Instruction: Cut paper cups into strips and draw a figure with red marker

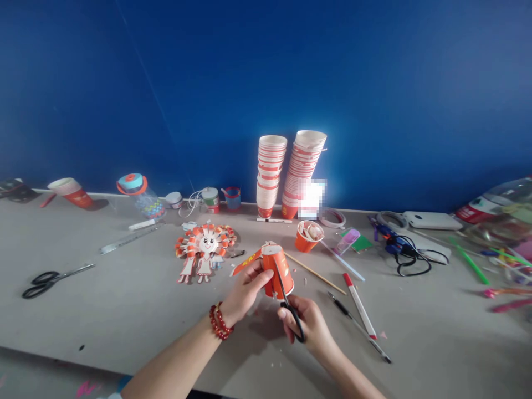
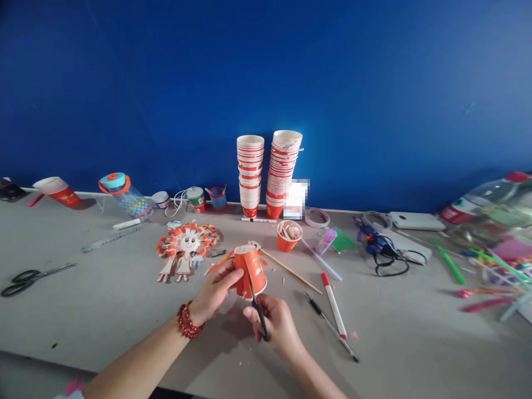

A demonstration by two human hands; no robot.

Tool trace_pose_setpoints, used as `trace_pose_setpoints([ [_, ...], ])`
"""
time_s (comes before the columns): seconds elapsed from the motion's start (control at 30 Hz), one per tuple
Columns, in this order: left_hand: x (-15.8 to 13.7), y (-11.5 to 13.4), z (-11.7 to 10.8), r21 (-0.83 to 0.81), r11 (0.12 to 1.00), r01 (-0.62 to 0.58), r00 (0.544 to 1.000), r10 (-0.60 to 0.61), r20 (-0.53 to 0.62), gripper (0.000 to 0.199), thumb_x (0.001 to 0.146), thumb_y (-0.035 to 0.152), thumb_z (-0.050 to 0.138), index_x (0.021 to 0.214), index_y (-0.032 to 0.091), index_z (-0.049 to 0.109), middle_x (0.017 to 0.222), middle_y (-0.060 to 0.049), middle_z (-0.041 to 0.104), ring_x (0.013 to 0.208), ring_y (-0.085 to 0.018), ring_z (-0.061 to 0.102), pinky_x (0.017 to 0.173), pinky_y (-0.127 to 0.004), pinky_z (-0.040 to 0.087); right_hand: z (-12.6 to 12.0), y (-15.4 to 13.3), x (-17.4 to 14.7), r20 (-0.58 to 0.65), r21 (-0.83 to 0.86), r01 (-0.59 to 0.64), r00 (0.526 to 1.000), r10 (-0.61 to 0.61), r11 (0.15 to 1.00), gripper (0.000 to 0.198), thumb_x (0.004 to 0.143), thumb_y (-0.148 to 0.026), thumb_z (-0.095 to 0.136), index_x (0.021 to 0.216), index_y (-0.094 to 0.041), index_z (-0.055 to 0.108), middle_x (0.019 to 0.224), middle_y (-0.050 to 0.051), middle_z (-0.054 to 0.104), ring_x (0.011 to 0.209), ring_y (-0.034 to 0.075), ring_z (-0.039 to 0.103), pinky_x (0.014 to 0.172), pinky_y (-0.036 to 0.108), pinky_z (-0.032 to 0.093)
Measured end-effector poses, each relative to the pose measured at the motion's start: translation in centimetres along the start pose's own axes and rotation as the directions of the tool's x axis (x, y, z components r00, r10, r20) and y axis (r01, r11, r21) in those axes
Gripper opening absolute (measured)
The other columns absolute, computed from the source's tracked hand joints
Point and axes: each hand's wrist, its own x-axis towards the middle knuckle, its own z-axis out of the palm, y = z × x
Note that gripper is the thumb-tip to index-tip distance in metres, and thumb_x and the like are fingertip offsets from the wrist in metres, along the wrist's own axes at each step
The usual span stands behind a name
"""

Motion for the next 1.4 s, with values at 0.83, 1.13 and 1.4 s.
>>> trace_pose_setpoints([
  [0.83,0.1,-0.8,-0.5,0.005,0.999,-0.041,0.999,0.041,-0.002,0.031,0.088,0.035,0.062,0.116,0.023,0.068,0.114,-0.007,0.071,0.099,-0.024,0.067,0.086,-0.034,0.052,-0.2,0.8,0.2,-0.023,-0.016,0.010,1.000,-0.011,1.000,0.056,0.073,-0.074,0.060,0.060,-0.022,0.042,0.036,-0.005,0.047,0.032,0.007,0.033,0.040,0.022,0.021],
  [1.13,0.0,-0.7,-0.2,-0.048,0.998,-0.033,0.999,0.032,-0.025,0.028,0.087,0.034,0.064,0.113,0.022,0.070,0.111,-0.007,0.072,0.096,-0.022,0.067,0.086,-0.032,0.052,-0.2,1.2,0.3,-0.046,-0.058,-0.002,0.999,0.000,0.998,0.057,0.072,-0.075,0.061,0.060,-0.022,0.044,0.035,-0.007,0.042,0.030,0.007,0.031,0.037,0.022,0.020],
  [1.4,0.7,-0.1,0.0,-0.323,0.927,-0.192,0.964,0.116,-0.240,0.018,0.081,0.028,0.071,0.097,0.020,0.072,0.100,-0.005,0.073,0.096,-0.020,0.066,0.087,-0.033,0.051,-0.5,-0.3,-0.2,0.137,-0.010,0.044,0.990,-0.042,0.999,0.059,0.070,-0.076,0.063,0.066,-0.019,0.047,0.051,0.000,0.059,0.045,0.012,0.050,0.045,0.022,0.030],
])
